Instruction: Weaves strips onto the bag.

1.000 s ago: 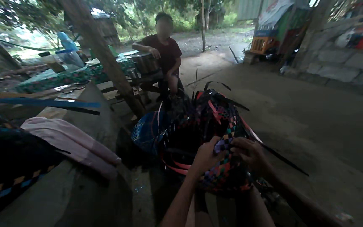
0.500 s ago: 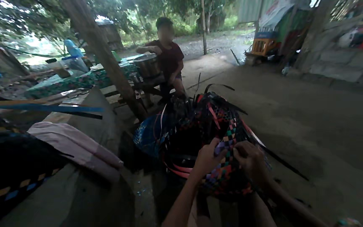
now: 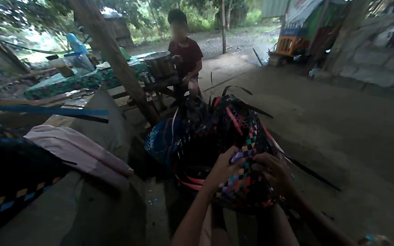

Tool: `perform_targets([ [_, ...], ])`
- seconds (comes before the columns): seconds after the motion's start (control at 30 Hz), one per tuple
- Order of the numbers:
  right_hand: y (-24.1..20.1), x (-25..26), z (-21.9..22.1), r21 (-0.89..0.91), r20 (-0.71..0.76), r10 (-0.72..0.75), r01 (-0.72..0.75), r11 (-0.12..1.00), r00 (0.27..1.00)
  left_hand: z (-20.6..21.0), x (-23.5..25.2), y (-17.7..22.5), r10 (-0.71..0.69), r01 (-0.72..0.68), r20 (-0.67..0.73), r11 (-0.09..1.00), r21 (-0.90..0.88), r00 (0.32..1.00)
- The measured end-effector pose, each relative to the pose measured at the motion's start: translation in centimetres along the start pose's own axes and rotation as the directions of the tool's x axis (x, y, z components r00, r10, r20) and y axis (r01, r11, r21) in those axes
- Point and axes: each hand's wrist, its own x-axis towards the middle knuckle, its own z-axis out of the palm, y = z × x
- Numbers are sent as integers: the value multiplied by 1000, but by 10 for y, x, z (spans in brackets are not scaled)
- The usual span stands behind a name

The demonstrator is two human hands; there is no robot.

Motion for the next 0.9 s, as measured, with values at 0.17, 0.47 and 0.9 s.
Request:
perform_targets([
  [0.17,10,-10,19,-41,-30,10,-11,999,999,-2,0,1,-79,79,-19,996,43,997],
  [0.47,-22,-2,21,43,322,710,-758,650,627,26,6,42,-299,379,-233,727,572,925],
  [0.9,-41,-12,3,654,347,680,-686,318,646,15,13,8,-188,191,-39,933,304,981],
])
